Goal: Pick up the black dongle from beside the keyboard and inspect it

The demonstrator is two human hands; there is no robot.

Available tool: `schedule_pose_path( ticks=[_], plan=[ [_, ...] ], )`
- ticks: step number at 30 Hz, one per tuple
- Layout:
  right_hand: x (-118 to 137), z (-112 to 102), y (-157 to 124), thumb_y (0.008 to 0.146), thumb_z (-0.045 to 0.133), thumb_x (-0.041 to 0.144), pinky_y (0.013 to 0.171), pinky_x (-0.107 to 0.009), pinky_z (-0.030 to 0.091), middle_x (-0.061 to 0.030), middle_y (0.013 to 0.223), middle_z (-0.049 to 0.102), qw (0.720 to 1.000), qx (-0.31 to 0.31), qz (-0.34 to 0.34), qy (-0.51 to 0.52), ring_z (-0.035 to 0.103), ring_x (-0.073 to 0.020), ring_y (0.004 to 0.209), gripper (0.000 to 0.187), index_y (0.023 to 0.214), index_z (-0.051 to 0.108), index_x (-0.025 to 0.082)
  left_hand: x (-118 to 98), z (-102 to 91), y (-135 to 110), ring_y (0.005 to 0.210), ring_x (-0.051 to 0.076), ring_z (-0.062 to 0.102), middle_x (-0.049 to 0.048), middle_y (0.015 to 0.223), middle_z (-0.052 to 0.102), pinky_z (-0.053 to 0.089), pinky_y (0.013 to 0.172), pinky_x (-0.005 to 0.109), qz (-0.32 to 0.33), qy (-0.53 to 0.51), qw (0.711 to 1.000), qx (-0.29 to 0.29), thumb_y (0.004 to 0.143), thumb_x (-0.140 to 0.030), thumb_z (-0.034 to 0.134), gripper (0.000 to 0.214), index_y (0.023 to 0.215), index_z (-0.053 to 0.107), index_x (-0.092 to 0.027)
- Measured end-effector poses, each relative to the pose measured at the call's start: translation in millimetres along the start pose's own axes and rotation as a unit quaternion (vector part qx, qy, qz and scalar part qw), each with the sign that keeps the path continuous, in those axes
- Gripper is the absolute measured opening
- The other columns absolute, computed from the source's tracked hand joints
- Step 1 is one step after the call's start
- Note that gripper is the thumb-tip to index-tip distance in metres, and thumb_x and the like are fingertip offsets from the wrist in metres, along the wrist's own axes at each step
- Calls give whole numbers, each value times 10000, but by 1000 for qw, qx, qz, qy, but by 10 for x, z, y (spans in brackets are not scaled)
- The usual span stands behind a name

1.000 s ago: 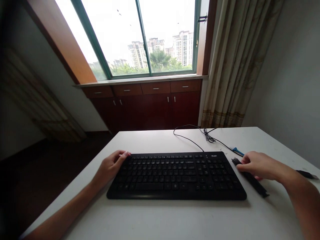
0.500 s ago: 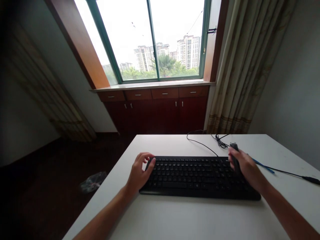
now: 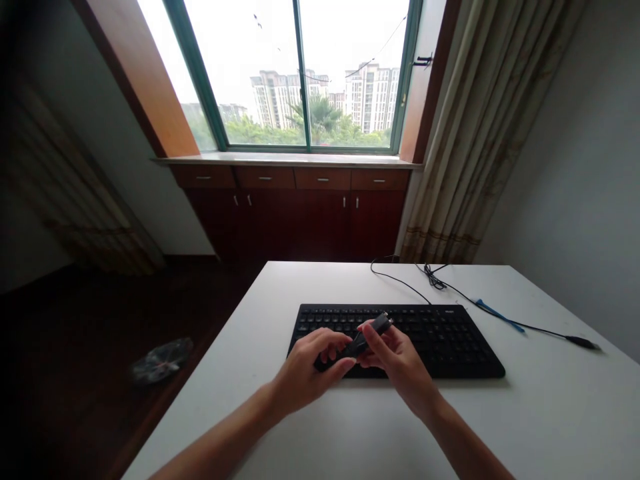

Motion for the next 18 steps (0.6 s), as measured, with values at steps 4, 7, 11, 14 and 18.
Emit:
schedule_pose_path(
  ticks=[4, 7, 11, 14, 18],
  plan=[
    [-3, 186, 60, 879, 725, 467, 893, -370, 590, -75, 1104, 705, 997, 72, -20, -6, 703, -196, 952, 407, 1164, 676, 181, 78, -110, 36, 909, 180, 640, 90, 1031, 691, 546, 755, 291, -3, -23, 998, -57, 933, -326, 667, 223, 1118, 725, -214],
    [31, 284, 149, 881, 738, 394, 956, -400, 577, -74, 1164, 703, 991, 123, -40, -27, 695, -203, 1024, 416, 1240, 652, 201, 127, -177, 59, 957, 191, 653, 103, 1081, 686, 572, 766, 299, 1, -42, 995, -86, 936, -312, 667, 231, 1139, 738, -225],
    [65, 283, 311, 844, 771, 396, 896, -400, 609, -69, 1069, 734, 990, 103, -49, -80, 713, -208, 956, 478, 1259, 655, 188, 200, -170, 68, 924, 195, 667, 115, 1078, 688, 594, 785, 322, -34, -78, 991, -101, 979, -327, 605, 244, 1145, 741, -211],
    [112, 290, 383, 827, 782, 404, 854, -369, 613, -65, 1046, 745, 989, 99, -51, -99, 720, -205, 899, 401, 1154, 720, 181, 260, -130, 70, 846, 179, 680, 117, 1085, 676, 620, 705, 290, -94, -165, 975, -114, 992, -376, 575, 287, 1141, 736, -190],
    [179, 343, 389, 853, 760, 376, 837, -327, 597, -55, 994, 752, 981, 128, -67, -126, 720, -197, 887, 313, 1099, 729, 185, 301, -117, 66, 864, 190, 697, 110, 1092, 661, 648, 695, 291, -145, -250, 951, -109, 985, -405, 577, 302, 1139, 722, -190]
  ],
)
Point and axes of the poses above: each hand's wrist, its own y-axis towards the middle knuckle, its own z-axis out of the palm, x = y × z, the point moved 3 cm from there along y, towards the middle knuckle
